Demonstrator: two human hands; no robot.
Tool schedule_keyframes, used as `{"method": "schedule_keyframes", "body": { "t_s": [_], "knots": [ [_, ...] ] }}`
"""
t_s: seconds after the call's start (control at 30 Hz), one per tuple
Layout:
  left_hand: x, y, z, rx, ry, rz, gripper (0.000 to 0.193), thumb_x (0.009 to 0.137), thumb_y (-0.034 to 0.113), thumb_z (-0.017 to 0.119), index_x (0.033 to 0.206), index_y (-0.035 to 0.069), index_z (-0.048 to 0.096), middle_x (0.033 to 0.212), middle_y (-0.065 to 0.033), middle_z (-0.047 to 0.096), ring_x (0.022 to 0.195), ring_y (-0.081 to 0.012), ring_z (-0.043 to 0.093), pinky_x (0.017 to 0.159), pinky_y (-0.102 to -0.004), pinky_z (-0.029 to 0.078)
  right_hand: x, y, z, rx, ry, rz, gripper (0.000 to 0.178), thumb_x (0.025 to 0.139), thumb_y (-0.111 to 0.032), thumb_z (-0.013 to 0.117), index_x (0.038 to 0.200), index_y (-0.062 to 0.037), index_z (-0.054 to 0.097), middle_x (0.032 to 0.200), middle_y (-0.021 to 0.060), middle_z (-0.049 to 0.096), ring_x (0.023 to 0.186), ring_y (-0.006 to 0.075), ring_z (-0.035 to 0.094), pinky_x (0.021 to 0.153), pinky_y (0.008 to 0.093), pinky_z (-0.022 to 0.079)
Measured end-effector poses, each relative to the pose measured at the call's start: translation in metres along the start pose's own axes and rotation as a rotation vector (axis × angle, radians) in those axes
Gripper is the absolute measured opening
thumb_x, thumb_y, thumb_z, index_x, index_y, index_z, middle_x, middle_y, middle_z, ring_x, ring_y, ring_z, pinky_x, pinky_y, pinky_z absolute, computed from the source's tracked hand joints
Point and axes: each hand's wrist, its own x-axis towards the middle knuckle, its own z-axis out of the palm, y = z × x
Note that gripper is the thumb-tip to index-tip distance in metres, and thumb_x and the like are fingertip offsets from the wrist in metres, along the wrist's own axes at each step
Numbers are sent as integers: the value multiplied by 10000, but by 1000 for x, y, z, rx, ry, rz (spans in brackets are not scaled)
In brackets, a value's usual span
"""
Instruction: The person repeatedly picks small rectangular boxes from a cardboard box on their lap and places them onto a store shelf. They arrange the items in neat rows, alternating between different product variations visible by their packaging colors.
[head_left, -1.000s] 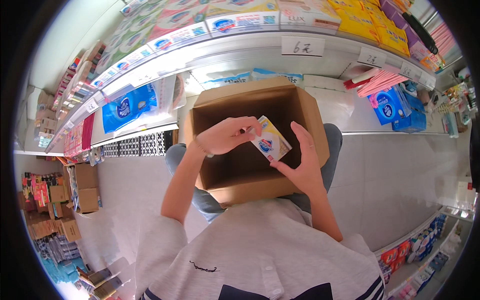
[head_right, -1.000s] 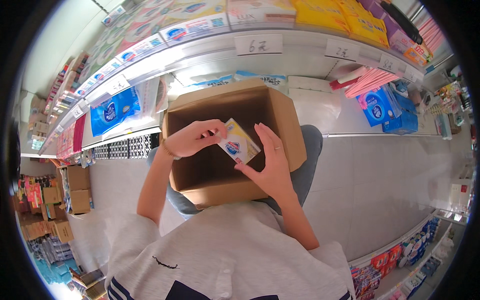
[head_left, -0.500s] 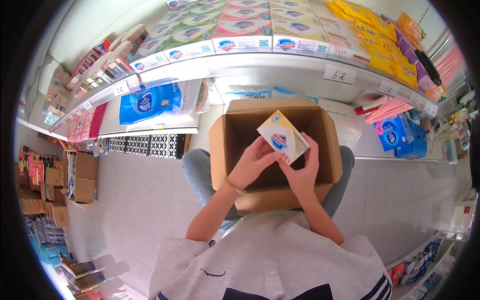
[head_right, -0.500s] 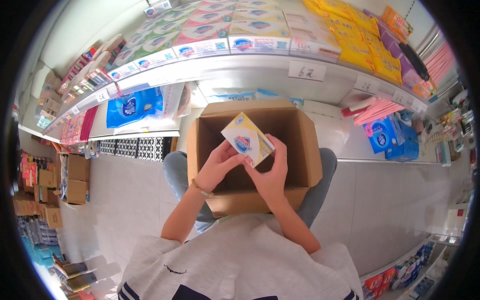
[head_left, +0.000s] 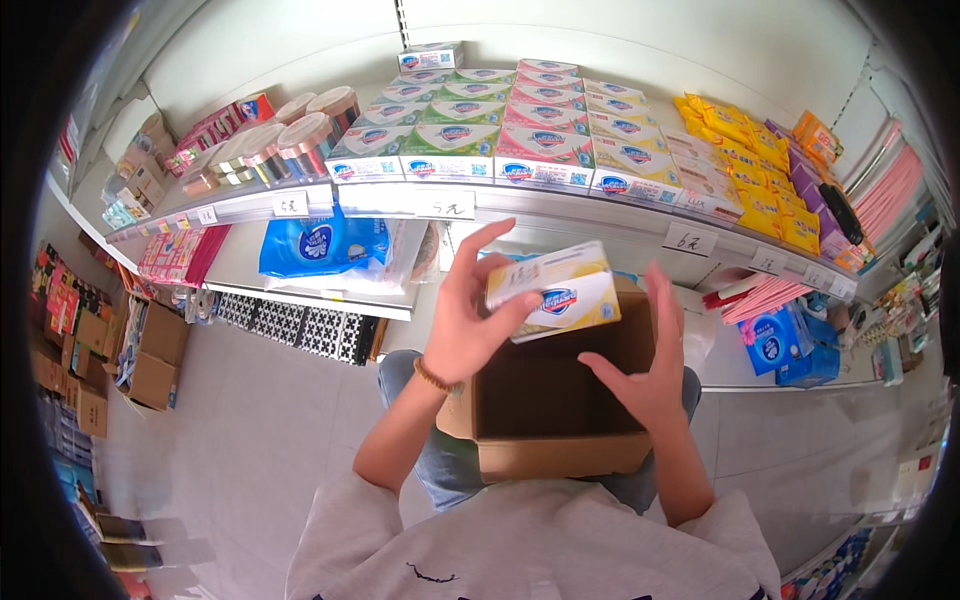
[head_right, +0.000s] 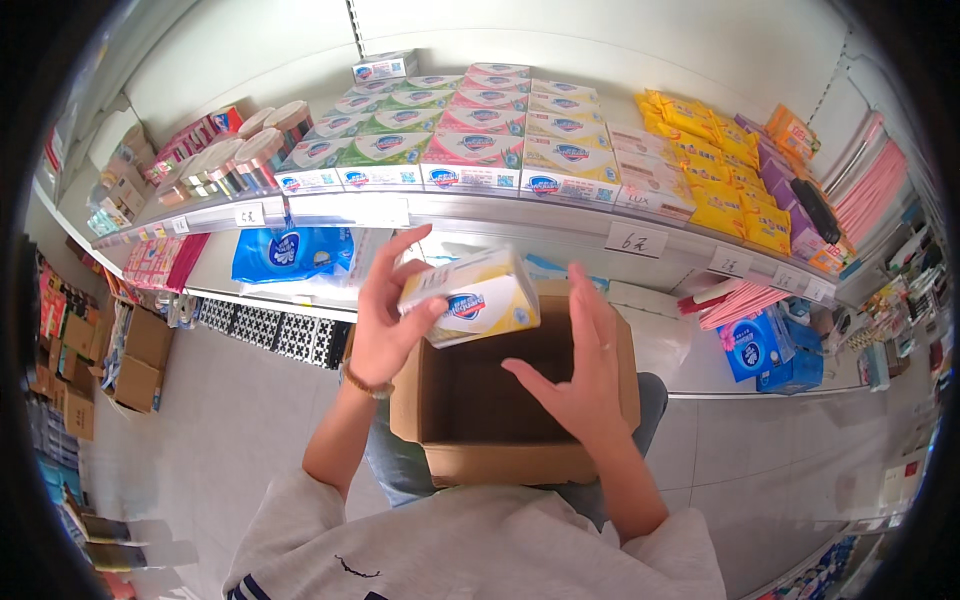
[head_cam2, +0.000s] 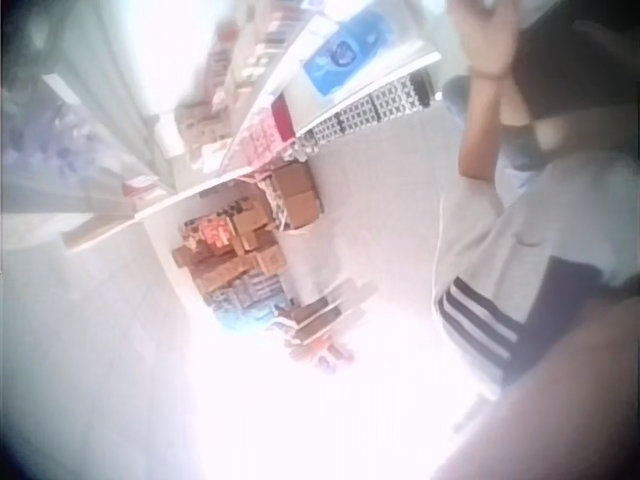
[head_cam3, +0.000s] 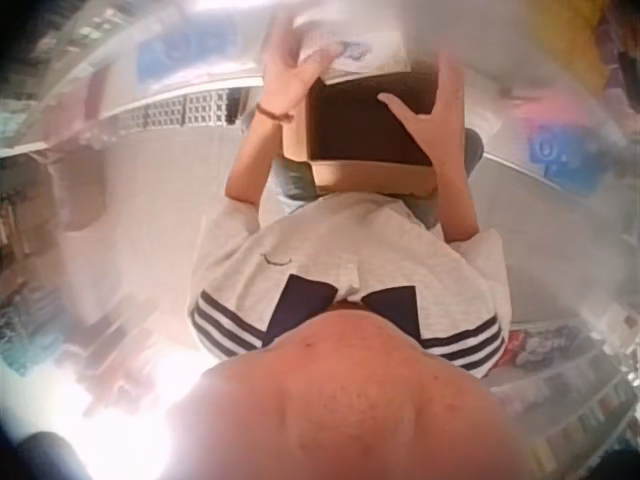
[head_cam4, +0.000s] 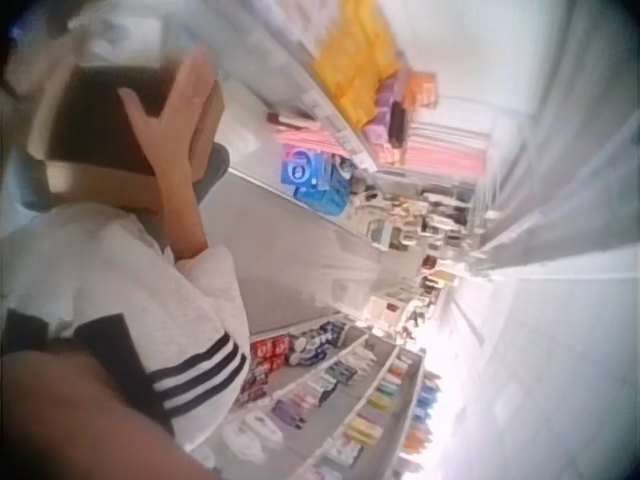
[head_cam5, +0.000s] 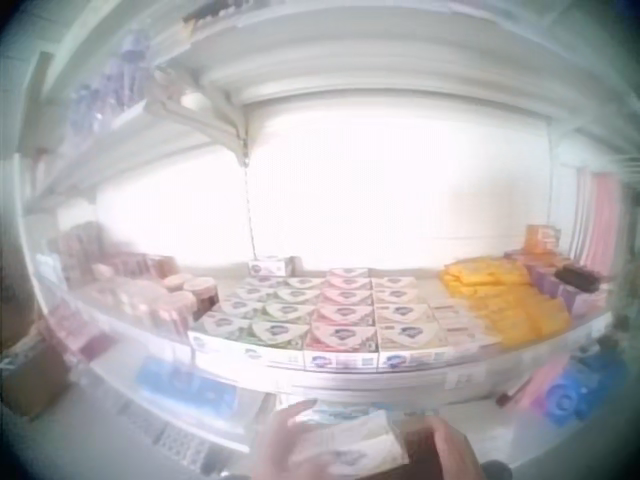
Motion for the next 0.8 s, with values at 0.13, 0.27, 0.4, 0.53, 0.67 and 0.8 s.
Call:
{"method": "schedule_keyframes", "body": {
  "t_s": [0.13,0.27,0.4,0.53,0.67,0.8],
  "knots": [
    [24,9,-2,110,-20,76,581,902,86,775,1408,41,493,1082,-114,691,991,-138,657,844,-262,534,47,-10,-4,-55,-119,-165,995,671,-34,867,1535,-39,374,1451,153,556,1366,367,488,1143,453,381],
    [37,9,1,50,-7,76,525,929,108,754,1378,13,498,1081,-133,713,968,-125,680,793,-239,537,64,-4,-1,16,-106,-207,965,658,0,836,1522,-49,408,1377,110,624,1313,344,521,1126,450,386],
    [42,9,1,66,-5,64,537,924,113,761,1381,14,497,1085,-141,718,971,-120,682,778,-249,537,69,-3,-2,32,-118,-197,918,653,-5,831,1490,-64,457,1360,104,625,1303,332,527,1113,450,392],
    [47,6,4,207,25,121,579,875,138,809,1361,36,511,1015,-146,746,872,-127,700,713,-259,520,73,-4,-4,-107,-143,-268,832,633,2,818,1408,-70,521,1355,94,599,1300,336,526,1105,463,397],
    [53,12,17,297,43,183,575,860,140,821,1337,40,517,941,-152,754,788,-153,709,682,-265,516,77,-9,-4,-289,-46,-279,770,619,-2,815,1343,-72,561,1339,100,581,1282,335,533,1096,503,402],
    [72,14,26,313,55,353,581,873,152,807,1357,55,499,946,-165,753,772,-176,706,696,-287,517,96,-11,-22,-409,-32,-366,770,616,-25,832,1340,-62,571,1312,109,586,1264,331,538,1089,540,404]
  ]
}}
